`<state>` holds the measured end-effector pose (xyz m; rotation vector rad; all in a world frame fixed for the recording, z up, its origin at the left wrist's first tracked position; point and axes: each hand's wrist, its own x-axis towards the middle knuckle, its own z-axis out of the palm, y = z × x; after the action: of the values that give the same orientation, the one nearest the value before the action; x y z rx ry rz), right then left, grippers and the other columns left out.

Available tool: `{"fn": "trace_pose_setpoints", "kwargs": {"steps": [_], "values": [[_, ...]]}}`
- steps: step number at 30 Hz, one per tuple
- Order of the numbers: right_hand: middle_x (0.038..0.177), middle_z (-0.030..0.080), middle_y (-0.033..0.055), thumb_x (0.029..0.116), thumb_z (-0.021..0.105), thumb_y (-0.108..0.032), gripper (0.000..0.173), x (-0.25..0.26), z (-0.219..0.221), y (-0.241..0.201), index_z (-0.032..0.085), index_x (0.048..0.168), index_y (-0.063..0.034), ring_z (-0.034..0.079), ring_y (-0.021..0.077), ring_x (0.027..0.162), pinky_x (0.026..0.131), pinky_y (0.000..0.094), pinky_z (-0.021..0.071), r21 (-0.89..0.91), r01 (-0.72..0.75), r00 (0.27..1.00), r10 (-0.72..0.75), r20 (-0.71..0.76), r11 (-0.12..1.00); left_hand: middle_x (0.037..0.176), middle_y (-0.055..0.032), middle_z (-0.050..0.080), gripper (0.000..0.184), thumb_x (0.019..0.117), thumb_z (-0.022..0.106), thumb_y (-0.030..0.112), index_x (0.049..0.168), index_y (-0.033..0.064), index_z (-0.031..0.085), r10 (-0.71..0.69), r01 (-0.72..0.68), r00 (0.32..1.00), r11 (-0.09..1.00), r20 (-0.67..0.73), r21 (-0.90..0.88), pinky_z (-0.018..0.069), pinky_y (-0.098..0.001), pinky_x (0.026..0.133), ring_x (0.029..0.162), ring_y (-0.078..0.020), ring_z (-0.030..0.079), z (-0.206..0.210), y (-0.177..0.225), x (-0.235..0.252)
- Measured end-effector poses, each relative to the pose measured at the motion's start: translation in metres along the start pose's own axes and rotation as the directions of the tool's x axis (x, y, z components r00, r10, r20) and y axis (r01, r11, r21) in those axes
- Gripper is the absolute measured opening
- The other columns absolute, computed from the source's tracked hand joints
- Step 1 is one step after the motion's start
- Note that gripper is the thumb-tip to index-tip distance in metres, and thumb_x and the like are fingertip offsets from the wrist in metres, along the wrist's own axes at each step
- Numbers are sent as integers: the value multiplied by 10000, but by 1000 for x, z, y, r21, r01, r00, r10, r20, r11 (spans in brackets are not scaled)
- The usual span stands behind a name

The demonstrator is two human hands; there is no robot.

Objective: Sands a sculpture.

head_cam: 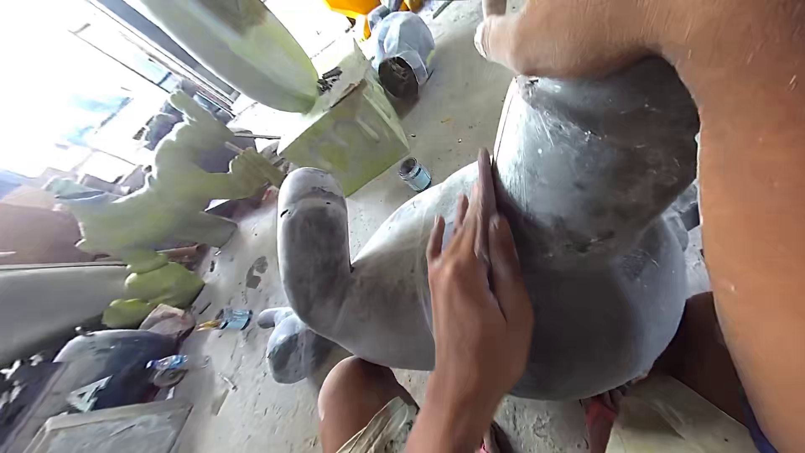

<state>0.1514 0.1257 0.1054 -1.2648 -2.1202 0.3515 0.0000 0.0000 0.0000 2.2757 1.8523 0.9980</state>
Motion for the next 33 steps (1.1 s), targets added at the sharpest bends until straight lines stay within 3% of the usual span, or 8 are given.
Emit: {"fn": "trace_pose_setpoints", "kwargs": {"steps": [3, 7, 10, 14, 17, 20, 27, 33], "values": [[703, 528, 30, 984, 605, -235, 122, -2, -1, 8, 649, 932, -134, 534, 176, 677, 587, 414, 373, -86, -69, 995, 63, -74, 994, 1482, 4, 595, 495, 1120, 276, 274, 1516, 96, 514, 46, -47, 999, 998, -28, -43, 130, -600, 1272, 1462, -130, 444, 10, -3, 14], [659, 461, 11, 1049, 505, -183, 239, 5, 2, 14, 602, 856, -80, 448, 110, 599, 549, 329, 336, -13, 18, 1000, -18, -7, 1000, 1147, -32, 731, 484, 1134, 251, 282, 1370, 119, 641, -39, 31, 998, 983, -41, -181, 324, -595, 1185, 1146, -111, 662, 17, -3, 51], [698, 472, 36, 1070, 507, -147, 210, 5, -2, 7, 617, 934, -31, 455, 127, 626, 573, 323, 357, -7, -14, 1000, 14, 6, 1000, 1461, 13, 609, 476, 1135, 270, 271, 1497, 99, 528, 43, -46, 998, 996, -42, -73, 219, -524, 1279, 1405, -80, 499, 6, -4, 9], [669, 513, 56, 935, 566, -250, 157, 2, -3, 21, 627, 899, -109, 505, 206, 604, 538, 444, 357, -105, -6, 994, -5, -109, 994, 1360, 10, 684, 485, 1115, 273, 260, 1485, 142, 563, 29, -31, 999, 995, -15, -100, 168, -608, 1258, 1372, -122, 546, 11, -7, 36], [590, 438, 24, 956, 526, -271, 223, 8, 3, 27, 588, 830, -99, 441, 151, 525, 497, 377, 314, -101, 35, 994, -45, -104, 994, 1001, -34, 733, 421, 1124, 315, 259, 1202, 106, 699, 10, -19, 999, 982, -47, -186, 476, -503, 987, 995, -135, 690, 18, -10, 66], [661, 535, 78, 971, 560, -310, 231, 7, -4, 24, 650, 948, -98, 525, 228, 591, 537, 464, 378, -134, -19, 997, 8, -82, 991, 1409, -2, 649, 458, 1134, 299, 261, 1486, 105, 549, 73, -71, 997, 993, 17, -98, 345, -460, 1233, 1361, -93, 550, 0, -8, 21], [746, 591, 95, 906, 587, -384, 269, 2, -3, 19, 664, 967, -133, 576, 263, 677, 581, 511, 397, -189, -49, 994, 28, -109, 981, 1037, -35, 739, 447, 1128, 304, 284, 1203, 87, 698, 20, -17, 1000, 983, 14, -185, 449, -489, 1058, 1044, -118, 685, 15, -14, 64], [873, 669, 67, 874, 627, -444, 246, -1, -13, 7, 711, 968, -233, 652, 307, 869, 638, 558, 441, -394, -131, 985, 76, -152, 910, 1429, 13, 637, 432, 1107, 360, 251, 1423, 91, 607, 135, -137, 989, 989, -53, -47, 277, -503, 1277, 1411, -94, 503, 8, -17, 3]]}}
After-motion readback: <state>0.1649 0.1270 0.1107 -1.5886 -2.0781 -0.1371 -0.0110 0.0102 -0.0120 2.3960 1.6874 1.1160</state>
